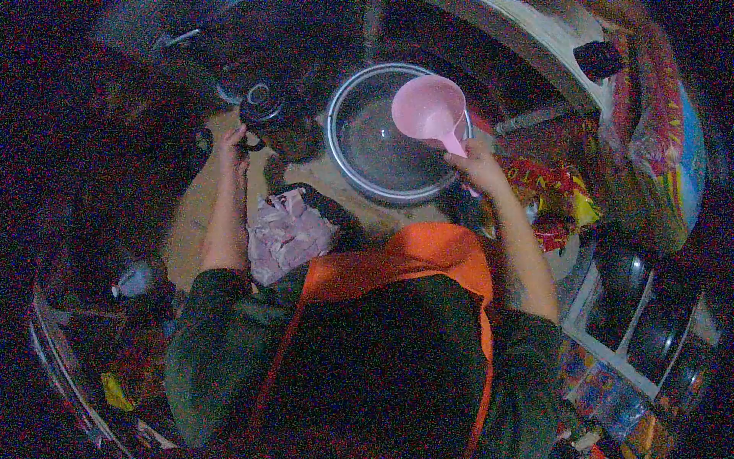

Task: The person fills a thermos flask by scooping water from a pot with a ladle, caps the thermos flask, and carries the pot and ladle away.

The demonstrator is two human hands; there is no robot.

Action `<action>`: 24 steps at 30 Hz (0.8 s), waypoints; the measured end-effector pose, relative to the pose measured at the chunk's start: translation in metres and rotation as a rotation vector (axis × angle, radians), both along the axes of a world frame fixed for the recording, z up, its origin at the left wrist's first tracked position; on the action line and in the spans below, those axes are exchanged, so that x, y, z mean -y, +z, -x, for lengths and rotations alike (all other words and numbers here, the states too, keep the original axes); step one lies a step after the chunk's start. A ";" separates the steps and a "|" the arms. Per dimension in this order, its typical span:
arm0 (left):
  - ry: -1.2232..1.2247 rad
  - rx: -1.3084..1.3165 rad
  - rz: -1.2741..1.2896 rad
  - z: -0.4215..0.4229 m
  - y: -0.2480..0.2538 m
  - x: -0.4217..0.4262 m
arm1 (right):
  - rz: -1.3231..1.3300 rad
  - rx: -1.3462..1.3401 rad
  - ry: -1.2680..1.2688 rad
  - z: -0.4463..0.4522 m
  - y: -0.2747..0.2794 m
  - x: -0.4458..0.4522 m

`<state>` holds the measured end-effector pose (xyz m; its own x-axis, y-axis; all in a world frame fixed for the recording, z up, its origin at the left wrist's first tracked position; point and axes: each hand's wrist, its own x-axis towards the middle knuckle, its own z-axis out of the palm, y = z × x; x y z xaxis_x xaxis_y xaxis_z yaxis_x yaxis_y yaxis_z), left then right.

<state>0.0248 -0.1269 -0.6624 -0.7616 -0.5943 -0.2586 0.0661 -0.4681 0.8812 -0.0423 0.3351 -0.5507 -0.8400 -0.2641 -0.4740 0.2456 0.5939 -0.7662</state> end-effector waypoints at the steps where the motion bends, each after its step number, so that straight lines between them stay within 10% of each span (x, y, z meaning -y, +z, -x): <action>1: 0.001 -0.030 0.019 -0.001 -0.003 0.001 | 0.008 0.007 0.015 0.001 -0.001 0.001; 8: -0.071 0.025 0.179 -0.008 -0.003 -0.006 | -0.036 0.058 0.131 0.016 -0.026 0.003; 13: 0.177 0.142 0.877 -0.040 0.051 -0.036 | 0.101 0.184 0.164 0.031 -0.035 0.008; 17: -0.556 0.006 1.108 -0.096 0.095 -0.060 | 0.038 0.214 0.170 0.039 -0.043 0.012; 24: -0.950 -0.189 1.789 -0.125 0.161 -0.130 | 0.144 0.130 0.084 0.047 -0.053 0.019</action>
